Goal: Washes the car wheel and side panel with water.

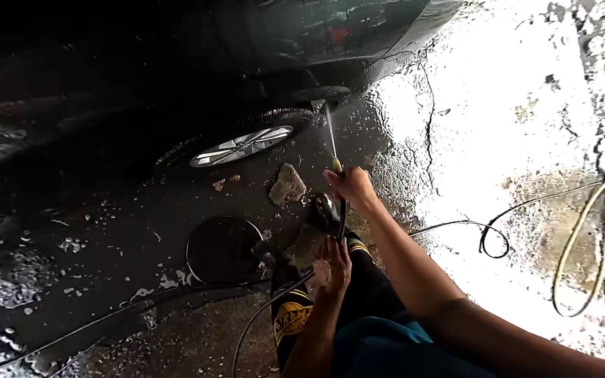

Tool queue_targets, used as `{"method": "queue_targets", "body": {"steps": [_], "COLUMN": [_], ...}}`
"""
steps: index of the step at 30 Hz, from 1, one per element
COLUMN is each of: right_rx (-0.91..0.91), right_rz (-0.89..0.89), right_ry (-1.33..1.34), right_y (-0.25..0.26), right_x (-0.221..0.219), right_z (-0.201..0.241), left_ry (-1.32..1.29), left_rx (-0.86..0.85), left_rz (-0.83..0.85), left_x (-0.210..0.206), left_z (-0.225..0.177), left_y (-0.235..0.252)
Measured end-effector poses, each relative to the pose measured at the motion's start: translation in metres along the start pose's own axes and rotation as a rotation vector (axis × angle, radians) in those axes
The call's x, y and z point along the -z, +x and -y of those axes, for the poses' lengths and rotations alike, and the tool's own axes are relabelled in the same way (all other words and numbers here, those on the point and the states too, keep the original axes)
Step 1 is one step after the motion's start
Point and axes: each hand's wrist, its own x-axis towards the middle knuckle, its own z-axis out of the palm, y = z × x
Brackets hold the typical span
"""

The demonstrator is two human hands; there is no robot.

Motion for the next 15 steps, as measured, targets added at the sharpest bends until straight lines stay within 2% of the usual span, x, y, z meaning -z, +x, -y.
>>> {"method": "queue_targets", "body": {"steps": [2, 5, 7, 10, 12, 15], "right_rx": [-0.042, -0.103, -0.069, 0.061, 0.063, 0.097], "right_rz": [0.047, 0.044, 0.000, -0.089, -0.051, 0.039], "right_ry": [0.123, 0.679, 0.925, 0.899, 0.838, 0.781], "right_y": [0.003, -0.010, -0.019, -0.023, -0.021, -0.018], "right_x": [0.010, 0.010, 0.000, -0.030, -0.043, -0.027], "right_z": [-0.008, -0.012, -0.019, -0.038, -0.054, -0.084], "left_ry": [0.014, 0.039, 0.080, 0.098, 0.012, -0.313], "left_rx": [-0.033, -0.003, 0.028, 0.001, -0.008, 0.146], "left_rz": [-0.006, -0.032, -0.049, -0.042, 0.104, 0.532], "left_x": [-0.003, -0.005, -0.010, -0.017, -0.018, 0.000], "left_z": [-0.008, -0.011, -0.008, 0.002, 0.004, 0.010], "left_y": [0.002, 0.008, 0.010, 0.002, -0.014, -0.004]}}
